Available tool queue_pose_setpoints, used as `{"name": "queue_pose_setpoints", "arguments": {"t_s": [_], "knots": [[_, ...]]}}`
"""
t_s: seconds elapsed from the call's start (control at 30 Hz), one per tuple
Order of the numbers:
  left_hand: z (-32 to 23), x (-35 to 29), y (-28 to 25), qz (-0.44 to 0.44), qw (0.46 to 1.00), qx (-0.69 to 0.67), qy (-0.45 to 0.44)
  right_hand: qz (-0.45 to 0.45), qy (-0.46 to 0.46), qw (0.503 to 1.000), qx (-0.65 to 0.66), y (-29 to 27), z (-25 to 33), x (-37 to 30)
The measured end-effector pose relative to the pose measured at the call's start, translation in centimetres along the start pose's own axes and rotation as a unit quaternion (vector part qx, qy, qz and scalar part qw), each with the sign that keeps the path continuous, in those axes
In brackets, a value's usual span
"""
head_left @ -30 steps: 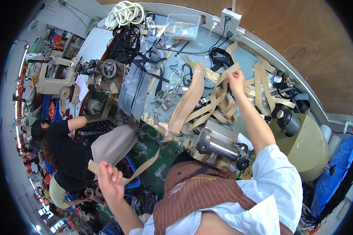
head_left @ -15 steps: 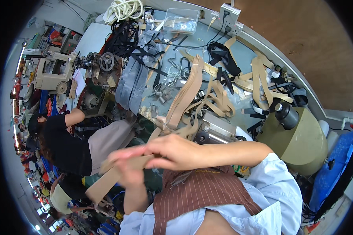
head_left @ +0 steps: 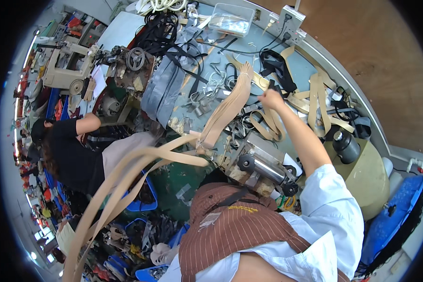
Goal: The person cuts strips of maroon, beige, and grey fabric using green-handled scissors. They repeatedly measure the fabric against a ruler on the workbench before cutting and then place the cut pieces into a blue bin. The person also handles a bundle of maroon fabric and a grey strap during the process.
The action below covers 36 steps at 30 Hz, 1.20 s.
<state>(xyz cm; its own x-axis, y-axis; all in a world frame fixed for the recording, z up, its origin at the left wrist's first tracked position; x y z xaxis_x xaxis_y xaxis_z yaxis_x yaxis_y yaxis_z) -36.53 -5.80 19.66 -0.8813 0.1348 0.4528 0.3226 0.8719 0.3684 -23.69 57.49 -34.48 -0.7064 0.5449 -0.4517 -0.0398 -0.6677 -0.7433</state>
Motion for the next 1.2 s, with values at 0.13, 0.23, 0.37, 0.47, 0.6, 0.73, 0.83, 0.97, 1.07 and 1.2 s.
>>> {"name": "queue_pose_setpoints", "arguments": {"t_s": [0.13, 0.23, 0.37, 0.47, 0.6, 0.73, 0.83, 0.97, 1.07, 1.2], "knots": [[-0.5, -0.6, -0.2, -0.009, 0.999, 0.041, -0.030, 0.080, -0.013, 0.974, -0.213, 4.6, 1.4, -1.5], [1.0, -0.2, -1.2, 0.017, 0.996, 0.020, -0.085, 0.027, 0.012, 0.978, -0.205, 6.6, -2.7, -2.0], [3.8, -0.4, -1.9, -0.082, 0.985, 0.058, -0.140, -0.115, -0.089, 0.986, -0.084, 0.6, 0.1, -4.5], [8.6, -0.4, -1.6, 0.052, 0.944, -0.109, -0.306, -0.244, -0.264, 0.932, 0.053, -7.3, 6.5, -9.6], [20.2, -3.5, 1.3, 0.043, 0.824, -0.277, -0.492, -0.249, -0.475, 0.837, 0.106, -11.0, 18.0, -20.1], [27.6, -8.5, 5.8, 0.126, 0.740, -0.270, -0.603, -0.179, -0.597, 0.767, 0.150, -7.4, 26.8, -29.7], [27.4, -10.2, 8.6, 0.152, 0.719, -0.287, -0.615, -0.199, -0.646, 0.723, 0.140, -4.8, 29.8, -32.9], [26.3, -10.2, 8.2, 0.258, 0.801, -0.184, -0.508, -0.176, -0.618, 0.756, 0.124, -2.2, 31.5, -35.3], [25.4, -10.1, 7.7, 0.270, 0.797, -0.192, -0.506, -0.237, -0.577, 0.770, 0.138, -2.0, 31.6, -36.0], [23.2, -11.7, 7.1, 0.302, 0.801, -0.149, -0.495, -0.235, -0.441, 0.809, 0.310, -4.6, 33.7, -37.3]]}}
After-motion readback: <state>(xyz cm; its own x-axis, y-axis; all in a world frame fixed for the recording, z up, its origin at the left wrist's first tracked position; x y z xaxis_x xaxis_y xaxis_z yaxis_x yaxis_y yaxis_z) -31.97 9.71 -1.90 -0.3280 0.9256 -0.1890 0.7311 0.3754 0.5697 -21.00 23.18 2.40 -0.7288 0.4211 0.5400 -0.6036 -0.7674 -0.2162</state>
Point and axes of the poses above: each hand's wrist, its own x-axis towards the middle knuckle, its own y-axis out of the palm, z = x × y, the point moved 1 cm from there along x, towards the middle knuckle, and after that the axes turned 8 degrees about -y, right-handed, at the moved point
